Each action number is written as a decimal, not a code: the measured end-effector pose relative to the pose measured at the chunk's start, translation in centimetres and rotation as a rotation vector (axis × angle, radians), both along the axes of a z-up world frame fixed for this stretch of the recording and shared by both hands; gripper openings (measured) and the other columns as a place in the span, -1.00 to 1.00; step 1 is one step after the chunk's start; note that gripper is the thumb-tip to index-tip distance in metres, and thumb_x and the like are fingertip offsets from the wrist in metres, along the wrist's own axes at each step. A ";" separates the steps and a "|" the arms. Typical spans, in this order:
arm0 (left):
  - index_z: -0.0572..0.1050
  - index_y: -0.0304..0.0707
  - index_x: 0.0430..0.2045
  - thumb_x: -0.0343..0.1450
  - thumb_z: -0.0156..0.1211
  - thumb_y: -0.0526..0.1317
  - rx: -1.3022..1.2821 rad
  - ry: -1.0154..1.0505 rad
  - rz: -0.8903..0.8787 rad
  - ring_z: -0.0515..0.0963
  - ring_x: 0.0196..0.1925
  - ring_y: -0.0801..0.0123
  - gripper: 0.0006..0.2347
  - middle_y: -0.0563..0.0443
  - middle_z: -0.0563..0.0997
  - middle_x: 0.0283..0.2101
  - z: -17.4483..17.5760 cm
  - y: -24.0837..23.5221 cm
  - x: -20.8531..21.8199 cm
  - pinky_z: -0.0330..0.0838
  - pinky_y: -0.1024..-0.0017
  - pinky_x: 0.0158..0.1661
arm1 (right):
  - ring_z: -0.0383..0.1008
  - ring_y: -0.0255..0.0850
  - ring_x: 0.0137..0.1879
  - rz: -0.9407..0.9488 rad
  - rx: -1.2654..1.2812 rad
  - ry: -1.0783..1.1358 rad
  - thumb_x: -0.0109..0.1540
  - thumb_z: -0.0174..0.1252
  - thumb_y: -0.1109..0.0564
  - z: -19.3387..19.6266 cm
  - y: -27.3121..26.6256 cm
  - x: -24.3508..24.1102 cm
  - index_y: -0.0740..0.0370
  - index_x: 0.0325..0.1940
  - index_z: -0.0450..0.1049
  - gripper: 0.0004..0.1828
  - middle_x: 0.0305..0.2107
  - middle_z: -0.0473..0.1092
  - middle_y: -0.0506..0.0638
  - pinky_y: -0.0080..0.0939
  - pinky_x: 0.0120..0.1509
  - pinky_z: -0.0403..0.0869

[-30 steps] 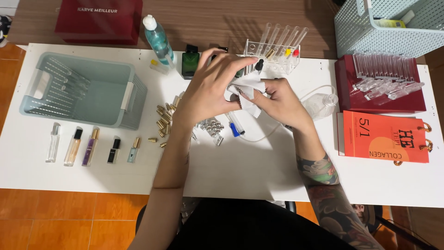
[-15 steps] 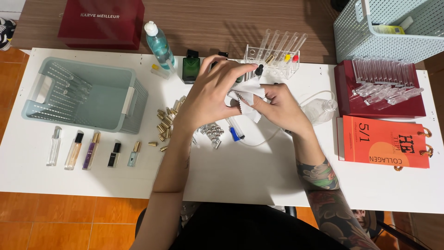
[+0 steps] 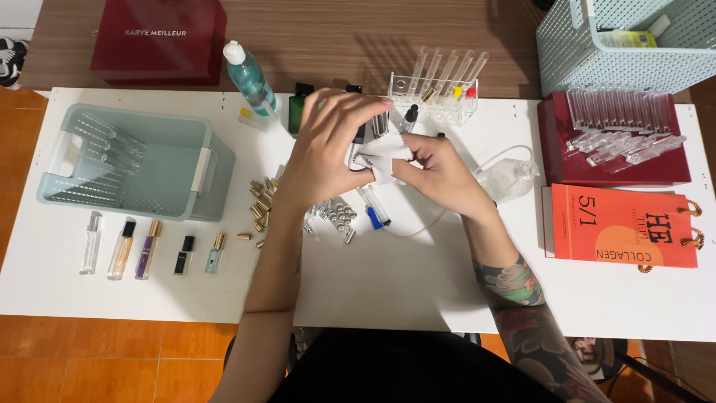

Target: Clean and prepare small glass perfume vials using a cloth and syringe.

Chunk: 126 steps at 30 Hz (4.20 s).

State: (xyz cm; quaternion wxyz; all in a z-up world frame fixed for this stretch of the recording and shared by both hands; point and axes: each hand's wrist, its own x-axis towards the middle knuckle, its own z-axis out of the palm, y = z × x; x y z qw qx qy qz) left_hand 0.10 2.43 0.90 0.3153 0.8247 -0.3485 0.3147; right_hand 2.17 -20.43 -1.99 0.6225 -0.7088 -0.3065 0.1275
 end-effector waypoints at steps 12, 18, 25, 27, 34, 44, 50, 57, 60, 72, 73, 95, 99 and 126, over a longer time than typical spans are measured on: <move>0.34 -0.24 0.21 0.20 0.67 -0.03 -0.039 -0.016 -0.152 0.43 0.26 0.14 -0.26 -0.03 0.47 0.22 -1.3 -1.6 0.9 0.21 0.04 0.33 | 0.47 -0.48 -0.16 -0.095 -0.023 -0.050 0.36 0.17 0.18 0.4 -1.1 0.0 0.35 0.08 0.55 -0.75 -0.25 0.56 -0.12 -0.40 -0.09 0.49; 0.36 -0.22 0.21 0.18 0.66 -0.05 0.032 -0.033 -0.025 0.46 0.29 0.19 -0.26 0.03 0.49 0.23 -0.2 -1.9 0.3 0.18 0.03 0.35 | 0.44 -0.49 -0.16 -0.119 0.040 0.037 0.40 0.13 0.20 0.2 -1.8 0.4 0.37 0.02 0.56 -0.80 -0.27 0.54 -0.13 -0.40 -0.11 0.48; 0.38 -0.23 0.23 0.19 0.62 -0.05 0.028 0.053 -0.101 0.46 0.29 0.21 -0.28 0.00 0.48 0.22 -1.4 -3.1 0.4 0.17 0.04 0.39 | 0.43 -0.47 -0.14 -0.043 -0.040 -0.008 0.30 0.22 0.25 1.3 -2.2 0.5 0.39 0.06 0.55 -0.74 -0.24 0.53 -0.12 -0.40 -0.08 0.47; 0.40 -0.25 0.19 0.17 0.63 0.04 0.039 -0.060 -0.045 0.43 0.25 0.18 -0.26 0.00 0.49 0.19 -1.5 -3.2 0.7 0.14 0.01 0.31 | 0.47 -0.47 -0.12 -0.099 0.104 0.077 0.34 0.18 0.25 1.1 -1.7 0.3 0.37 0.07 0.55 -0.77 -0.21 0.55 -0.12 -0.41 -0.03 0.49; 0.41 -0.19 0.22 0.28 0.60 -0.04 0.046 -0.031 0.071 0.45 0.32 0.24 -0.36 0.07 0.51 0.25 -0.6 -2.3 -0.2 0.15 0.08 0.38 | 0.38 -0.45 -0.22 -0.023 -0.103 0.015 0.33 0.26 0.23 1.7 -1.7 -0.1 0.36 0.03 0.61 -0.78 -0.32 0.51 -0.09 -0.39 -0.16 0.41; 0.44 -0.19 0.19 0.23 0.61 0.10 0.081 -0.132 0.171 0.42 0.31 0.24 -0.31 0.09 0.51 0.21 -0.5 -1.3 -0.1 0.09 0.02 0.39 | 0.45 -0.45 -0.08 0.042 0.044 0.065 0.39 0.17 0.18 1.0 -1.4 0.0 0.41 0.13 0.53 -0.72 -0.16 0.54 -0.10 -0.39 0.01 0.48; 0.39 -0.20 0.21 0.19 0.62 0.10 -0.125 -0.090 0.113 0.36 0.35 0.17 -0.25 0.07 0.48 0.25 -1.9 -2.6 0.4 0.13 0.07 0.40 | 0.45 -0.45 -0.12 0.009 0.160 0.238 0.37 0.18 0.16 -0.9 -2.1 0.7 0.38 0.07 0.56 -0.74 -0.19 0.55 -0.08 -0.41 -0.05 0.42; 0.35 -0.22 0.29 0.29 0.62 0.04 -0.080 -0.043 0.161 0.24 0.43 0.06 -0.27 -0.08 0.26 0.48 -1.0 -2.5 0.2 0.06 0.06 0.39 | 0.44 -0.46 -0.16 -0.063 0.150 0.228 0.30 0.23 0.21 2.1 -0.8 0.1 0.34 -0.01 0.57 -0.79 -0.25 0.53 -0.13 -0.42 -0.06 0.41; 0.39 -0.22 0.23 0.19 0.59 -0.04 -0.038 0.031 0.147 0.26 0.44 0.01 -0.29 -0.06 0.31 0.44 0.0 -2.3 -0.5 0.09 -0.01 0.42 | 0.41 -0.49 -0.12 -0.092 0.062 0.022 0.32 0.22 0.21 1.7 -0.9 0.1 0.36 -0.02 0.54 -0.81 -0.27 0.50 -0.15 -0.43 -0.01 0.41; 0.43 -0.23 0.20 0.15 0.62 -0.01 -0.013 -0.085 0.203 0.30 0.42 0.20 -0.27 0.10 0.43 0.32 -0.1 -1.8 0.0 0.10 -0.01 0.42 | 0.40 -0.48 -0.11 -0.078 -0.098 -0.093 0.35 0.19 0.18 2.2 -1.2 -0.5 0.38 0.04 0.57 -0.76 -0.25 0.54 -0.12 -0.39 -0.02 0.46; 0.43 -0.23 0.20 0.15 0.62 -0.01 -0.009 -0.085 0.200 0.30 0.42 0.20 -0.27 0.10 0.43 0.32 -0.3 -1.9 -0.1 0.10 -0.01 0.42 | 0.40 -0.48 -0.11 -0.081 -0.095 -0.093 0.35 0.19 0.18 1.8 -1.1 -0.5 0.38 0.04 0.57 -0.76 -0.25 0.54 -0.12 -0.39 -0.02 0.46; 0.46 -0.15 0.17 0.22 0.64 0.07 0.034 -0.106 0.190 0.27 0.43 0.19 -0.33 0.11 0.43 0.32 -0.3 -1.3 -0.1 0.07 -0.01 0.41 | 0.45 -0.46 -0.15 -0.069 -0.121 -0.084 0.33 0.20 0.19 2.0 -1.1 -0.5 0.35 0.05 0.59 -0.76 -0.27 0.58 -0.09 -0.37 -0.04 0.49; 0.49 -0.14 0.17 0.19 0.59 -0.05 0.166 -0.140 0.168 0.31 0.45 0.30 -0.36 0.19 0.47 0.33 -1.4 -1.4 0.1 0.08 0.00 0.46 | 0.42 -0.49 -0.12 -0.148 -0.037 -0.049 0.40 0.12 0.17 0.7 -0.8 -0.2 0.36 0.07 0.57 -0.75 -0.24 0.56 -0.10 -0.40 -0.03 0.48; 0.49 -0.13 0.17 0.20 0.58 0.01 0.146 -0.142 0.212 0.26 0.45 0.21 -0.36 0.13 0.45 0.31 -0.5 -0.9 0.2 0.01 -0.06 0.45 | 0.44 -0.45 -0.02 -0.102 -0.062 -0.053 0.42 0.07 0.21 1.4 -0.8 -0.4 0.35 0.16 0.51 -0.74 -0.13 0.56 -0.09 -0.35 0.11 0.48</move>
